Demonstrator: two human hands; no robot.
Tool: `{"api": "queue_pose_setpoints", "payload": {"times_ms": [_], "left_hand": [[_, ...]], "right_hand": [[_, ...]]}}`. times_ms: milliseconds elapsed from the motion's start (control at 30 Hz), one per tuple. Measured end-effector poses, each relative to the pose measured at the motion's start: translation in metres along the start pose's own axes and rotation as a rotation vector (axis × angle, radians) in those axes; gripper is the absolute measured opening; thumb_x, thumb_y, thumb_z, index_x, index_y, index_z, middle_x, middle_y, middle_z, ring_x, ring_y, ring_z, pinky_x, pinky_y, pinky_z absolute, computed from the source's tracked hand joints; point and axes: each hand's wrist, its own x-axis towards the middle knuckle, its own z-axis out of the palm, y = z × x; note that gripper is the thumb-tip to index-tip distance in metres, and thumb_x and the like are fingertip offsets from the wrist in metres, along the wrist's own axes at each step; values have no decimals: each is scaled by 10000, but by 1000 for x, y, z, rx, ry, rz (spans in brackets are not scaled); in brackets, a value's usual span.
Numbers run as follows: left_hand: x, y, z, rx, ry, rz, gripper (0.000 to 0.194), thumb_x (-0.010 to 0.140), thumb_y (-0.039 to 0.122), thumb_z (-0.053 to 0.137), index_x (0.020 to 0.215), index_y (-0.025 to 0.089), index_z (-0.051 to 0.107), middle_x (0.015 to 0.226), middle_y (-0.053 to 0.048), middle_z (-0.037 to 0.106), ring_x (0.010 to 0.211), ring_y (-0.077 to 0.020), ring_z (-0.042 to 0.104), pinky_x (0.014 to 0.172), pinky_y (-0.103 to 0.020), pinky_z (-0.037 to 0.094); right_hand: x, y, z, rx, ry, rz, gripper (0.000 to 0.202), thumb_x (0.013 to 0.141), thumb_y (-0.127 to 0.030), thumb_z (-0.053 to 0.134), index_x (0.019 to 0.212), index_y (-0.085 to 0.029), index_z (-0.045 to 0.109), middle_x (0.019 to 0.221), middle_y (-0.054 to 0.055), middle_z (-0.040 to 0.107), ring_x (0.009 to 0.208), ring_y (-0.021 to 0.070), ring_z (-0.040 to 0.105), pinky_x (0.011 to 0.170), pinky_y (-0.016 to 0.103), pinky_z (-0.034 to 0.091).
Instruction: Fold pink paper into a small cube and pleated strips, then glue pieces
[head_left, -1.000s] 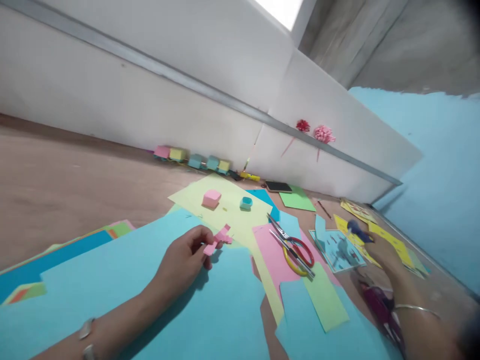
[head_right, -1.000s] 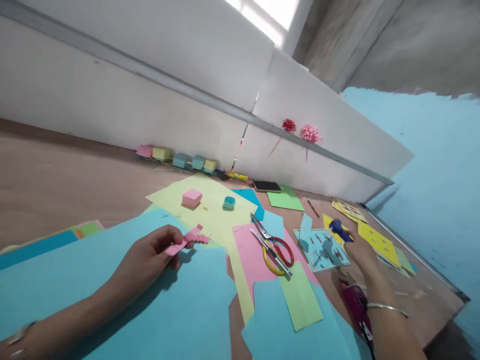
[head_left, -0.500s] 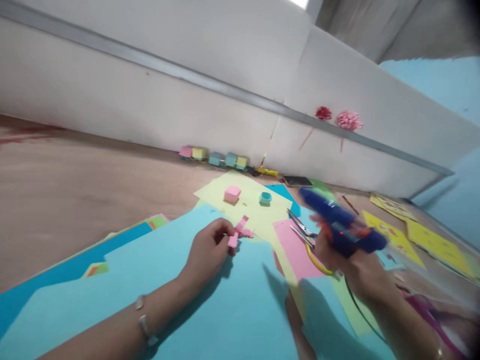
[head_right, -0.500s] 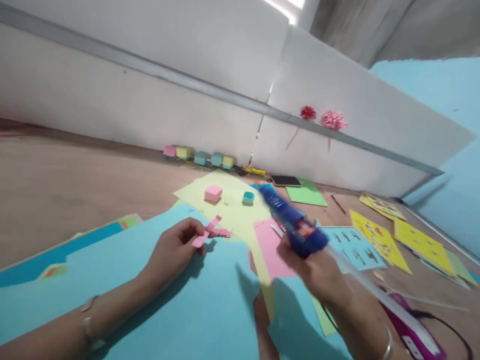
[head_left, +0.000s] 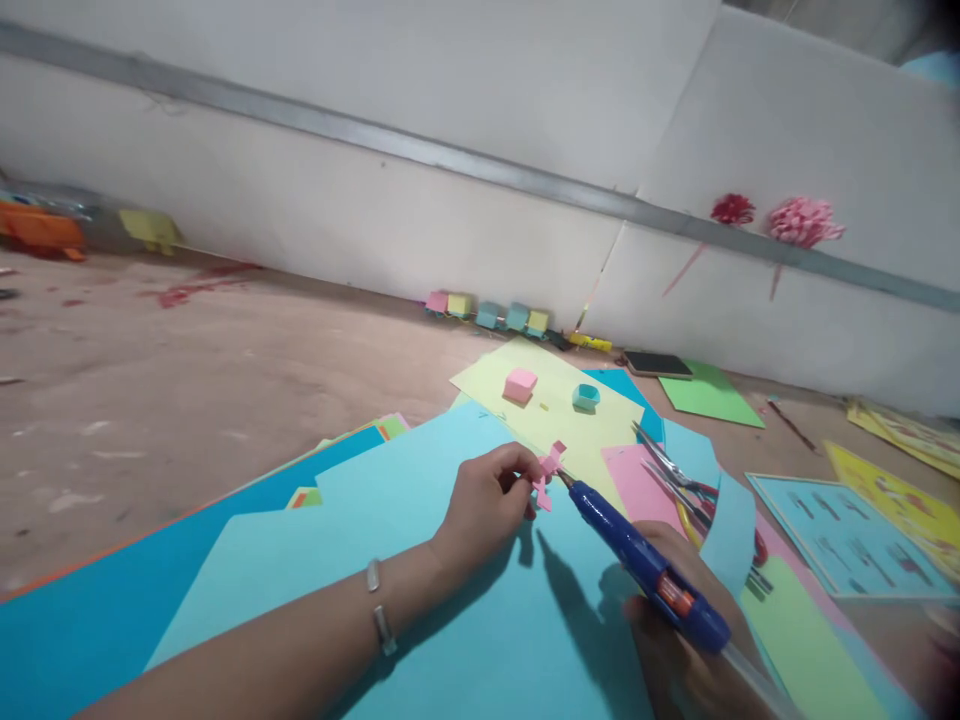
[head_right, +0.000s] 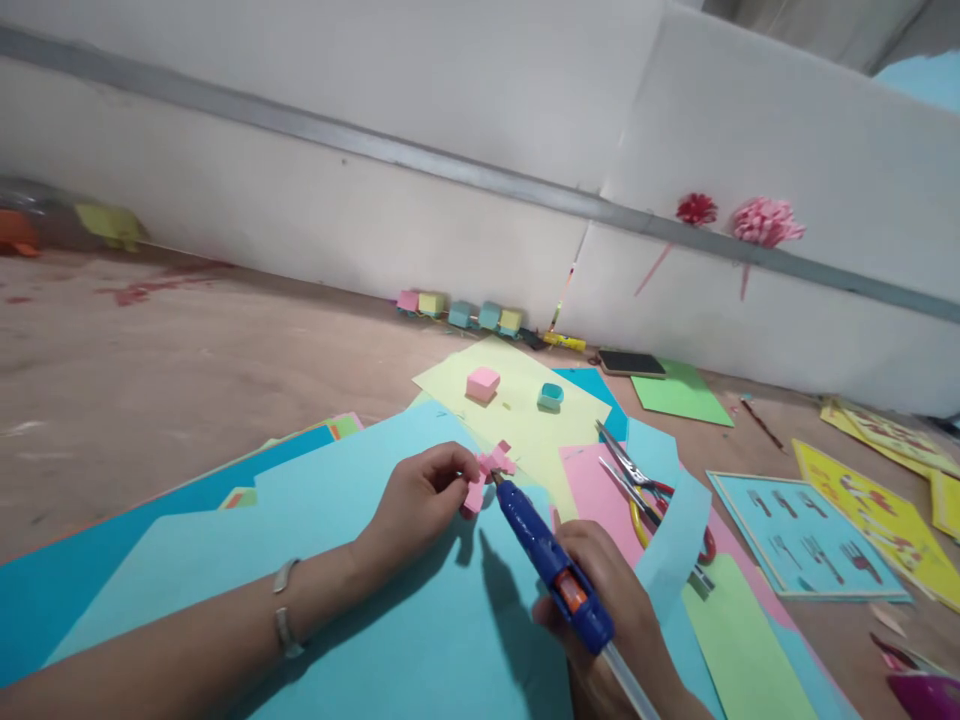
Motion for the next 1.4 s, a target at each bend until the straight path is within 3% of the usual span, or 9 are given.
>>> {"api": "queue_pose_setpoints", "payload": {"times_ms": [133, 500, 833, 1100, 1300, 1400], "left_hand": [[-2, 0, 0, 51, -18, 52, 200, 627, 70, 418, 665, 180, 581, 584, 23, 618, 491, -105, 575, 495, -225, 427], [-1, -3, 1, 81, -37, 80, 217, 618, 51, 428, 666, 179, 596, 599, 16, 624, 510, -112, 561, 508, -231, 425], [-2, -2, 0, 141, -39, 151, 248, 623, 25, 419, 657, 178, 610, 669, 4, 674, 591, -118, 582, 567, -223, 433], [-2, -1, -1, 191, -42, 200, 240, 634, 38, 415, 654, 185, 604, 667, -1, 668, 595, -125, 568, 576, -234, 420], [-2, -4, -3, 252, -48, 265, 254, 587, 22, 401, 627, 190, 588, 637, 3, 641, 597, -133, 558, 588, -247, 416], [-2, -5, -4, 304, -85, 308, 236, 572, 18, 408, 592, 190, 568, 617, 0, 627, 593, -139, 551, 581, -251, 406]], "right_hand": [[0, -2, 2, 39, -21, 45, 250, 875, -489, 583, 932, -248, 608, 816, 19, 622, 686, 187, 607, 645, 286, 507], [-2, -5, 6, 36, -27, 155, 255, 851, -496, 586, 846, -241, 569, 856, 27, 626, 699, 188, 583, 645, 296, 491], [0, 0, 3, -53, -67, 92, 163, 880, -387, 555, 860, -227, 583, 859, 31, 632, 652, 163, 597, 491, 247, 452], [-1, 5, 2, -107, -87, 59, 178, 878, -399, 562, 923, -229, 593, 856, 28, 634, 643, 162, 585, 530, 258, 468], [-2, 2, 3, -56, -31, 113, 262, 865, -487, 562, 818, -229, 576, 842, 28, 630, 679, 181, 603, 560, 269, 473], [0, 1, -1, 6, -98, 124, 250, 860, -473, 566, 805, -229, 577, 810, 14, 633, 667, 176, 610, 592, 269, 489]]}}
